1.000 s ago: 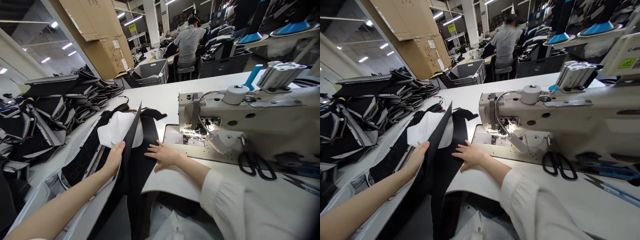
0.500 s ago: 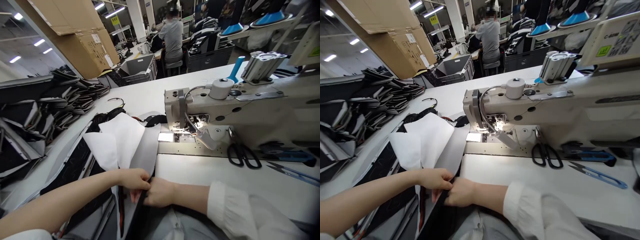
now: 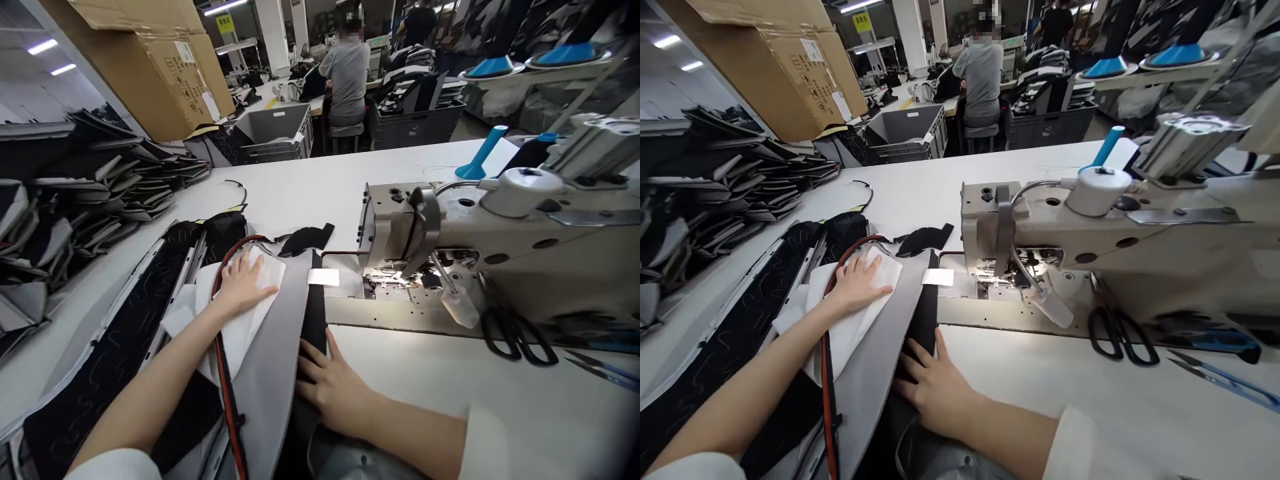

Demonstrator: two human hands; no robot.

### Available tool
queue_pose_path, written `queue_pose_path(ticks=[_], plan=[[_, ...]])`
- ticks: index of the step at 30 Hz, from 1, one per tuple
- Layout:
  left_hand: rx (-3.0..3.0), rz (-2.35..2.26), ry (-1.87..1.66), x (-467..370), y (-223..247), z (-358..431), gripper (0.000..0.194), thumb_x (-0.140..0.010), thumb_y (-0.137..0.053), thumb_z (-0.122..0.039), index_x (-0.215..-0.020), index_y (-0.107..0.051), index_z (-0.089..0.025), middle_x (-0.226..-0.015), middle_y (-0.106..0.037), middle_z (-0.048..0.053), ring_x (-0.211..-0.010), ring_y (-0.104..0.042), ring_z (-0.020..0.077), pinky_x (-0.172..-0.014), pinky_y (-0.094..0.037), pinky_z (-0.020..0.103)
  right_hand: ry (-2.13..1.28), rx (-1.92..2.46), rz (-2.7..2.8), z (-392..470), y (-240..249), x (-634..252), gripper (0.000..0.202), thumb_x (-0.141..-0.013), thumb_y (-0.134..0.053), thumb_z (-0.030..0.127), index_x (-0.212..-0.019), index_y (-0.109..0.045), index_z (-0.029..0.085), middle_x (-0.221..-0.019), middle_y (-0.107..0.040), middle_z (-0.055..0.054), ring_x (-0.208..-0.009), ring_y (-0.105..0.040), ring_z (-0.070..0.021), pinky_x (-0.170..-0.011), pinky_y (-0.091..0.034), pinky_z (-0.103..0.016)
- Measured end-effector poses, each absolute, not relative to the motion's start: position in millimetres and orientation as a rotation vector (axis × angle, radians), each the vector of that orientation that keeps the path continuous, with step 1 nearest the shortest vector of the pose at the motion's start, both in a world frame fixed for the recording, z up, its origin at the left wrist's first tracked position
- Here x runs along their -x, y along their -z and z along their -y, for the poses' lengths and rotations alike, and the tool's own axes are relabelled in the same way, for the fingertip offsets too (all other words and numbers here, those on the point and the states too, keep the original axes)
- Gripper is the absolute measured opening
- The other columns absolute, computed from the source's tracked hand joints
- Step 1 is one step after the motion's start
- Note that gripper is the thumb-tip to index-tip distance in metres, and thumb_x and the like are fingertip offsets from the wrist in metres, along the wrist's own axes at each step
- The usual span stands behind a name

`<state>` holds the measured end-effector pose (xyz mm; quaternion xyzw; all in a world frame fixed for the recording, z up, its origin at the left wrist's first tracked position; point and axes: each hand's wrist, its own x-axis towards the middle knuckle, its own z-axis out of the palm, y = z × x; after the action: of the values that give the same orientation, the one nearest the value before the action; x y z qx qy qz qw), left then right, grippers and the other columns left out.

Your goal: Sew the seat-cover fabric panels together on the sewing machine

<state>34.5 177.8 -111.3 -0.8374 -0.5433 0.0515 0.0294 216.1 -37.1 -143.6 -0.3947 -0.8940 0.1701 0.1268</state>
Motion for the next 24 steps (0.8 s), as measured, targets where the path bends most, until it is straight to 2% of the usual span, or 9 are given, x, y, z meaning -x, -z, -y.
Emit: queue_pose_path(ticks=[3, 5, 7, 9, 13, 15, 18, 21, 24], plan=[[2.648, 1.726, 0.176, -25, 127, -170, 0.073, -0.077, -0.048, -0.062, -0.135, -0.039, -0.019, -0.137, -0.041, 0.018, -0.122, -0.041, 0.0361, -0.096, -0.035, 0.05, -0.572, 1.193, 2.584, 23, 138, -221, 0.054, -0.08, -0.055, 0.031, -0.132, -0.045, 0.023, -0.142, -0.037, -0.014, -0.136, -0.02, -0.0321, -0.103, 0.0, -0.069], [2.746, 1.744, 0.431, -30, 130, -161, 0.052, -0.083, -0.046, -0.05, -0.125, -0.047, -0.019, -0.112, -0.059, 0.011, -0.096, -0.058, 0.0255, -0.083, -0.044, 0.038, -0.564, 1.247, 2.581, 13, 137, -222, 0.054, -0.078, -0.055, 0.026, -0.131, -0.047, 0.022, -0.141, -0.038, -0.014, -0.136, -0.022, -0.0317, -0.105, -0.001, -0.066], [2.917, 1.679, 0.569, -37, 125, -152, 0.03, -0.086, -0.041, -0.036, -0.109, -0.054, -0.02, -0.084, -0.063, 0.003, -0.069, -0.059, 0.0171, -0.068, -0.046, 0.029, -0.542, 1.285, 2.577, 9, 137, -222, 0.053, -0.077, -0.054, 0.023, -0.13, -0.048, 0.021, -0.142, -0.038, -0.015, -0.136, -0.022, -0.0323, -0.106, -0.005, -0.064], [3.051, 1.504, 0.639, -37, 111, -145, 0.023, -0.087, -0.037, -0.028, -0.096, -0.057, -0.021, -0.074, -0.062, 0.001, -0.064, -0.057, 0.0145, -0.066, -0.045, 0.026, -0.522, 1.295, 2.567, 14, 138, -221, 0.052, -0.08, -0.051, 0.022, -0.132, -0.047, 0.021, -0.143, -0.036, -0.015, -0.136, -0.021, -0.0329, -0.106, -0.007, -0.064], [2.744, 1.574, 0.502, 7, 53, -137, 0.028, -0.083, -0.037, -0.027, -0.099, -0.06, -0.021, -0.092, -0.066, 0.004, -0.08, -0.061, 0.0176, -0.075, -0.045, 0.031, -0.467, 1.308, 2.533, 30, 142, -221, 0.046, -0.086, -0.043, 0.02, -0.133, -0.046, 0.022, -0.143, -0.036, -0.015, -0.136, -0.021, -0.0334, -0.106, -0.01, -0.065], [2.333, 1.928, 0.087, 44, 16, -135, 0.032, -0.083, -0.04, -0.032, -0.106, -0.06, -0.022, -0.094, -0.066, 0.006, -0.08, -0.061, 0.0221, -0.075, -0.045, 0.04, -0.433, 1.32, 2.522, 34, 144, -221, 0.044, -0.088, -0.042, 0.02, -0.132, -0.046, 0.021, -0.142, -0.037, -0.015, -0.135, -0.024, -0.0342, -0.105, -0.011, -0.066], [1.815, 2.239, -0.481, 74, -27, -129, 0.042, -0.085, -0.039, -0.047, -0.097, -0.065, -0.017, -0.082, -0.067, 0.01, -0.08, -0.061, 0.0286, -0.071, -0.042, 0.048, -0.375, 1.325, 2.527, 34, 146, -218, 0.044, -0.09, -0.042, 0.023, -0.133, -0.045, 0.021, -0.141, -0.038, -0.016, -0.133, -0.027, -0.0348, -0.103, -0.015, -0.067], [2.055, 1.922, -0.323, 40, -29, -111, 0.061, -0.078, -0.044, -0.062, -0.124, -0.051, -0.022, -0.101, -0.065, 0.01, -0.094, -0.058, 0.0322, -0.074, -0.043, 0.045, -0.289, 1.34, 2.53, 34, 147, -213, 0.041, -0.092, -0.039, 0.022, -0.132, -0.046, 0.02, -0.14, -0.039, -0.018, -0.132, -0.03, -0.0356, -0.101, -0.019, -0.068], [2.741, 1.534, -0.192, -34, 16, -95, 0.079, -0.075, -0.05, -0.064, -0.141, -0.026, -0.03, -0.128, -0.054, 0.008, -0.106, -0.056, 0.0286, -0.076, -0.047, 0.035, -0.223, 1.359, 2.529, 38, 146, -210, 0.038, -0.092, -0.038, 0.022, -0.128, -0.051, 0.016, -0.139, -0.039, -0.02, -0.131, -0.03, -0.0379, -0.099, -0.02, -0.069]])
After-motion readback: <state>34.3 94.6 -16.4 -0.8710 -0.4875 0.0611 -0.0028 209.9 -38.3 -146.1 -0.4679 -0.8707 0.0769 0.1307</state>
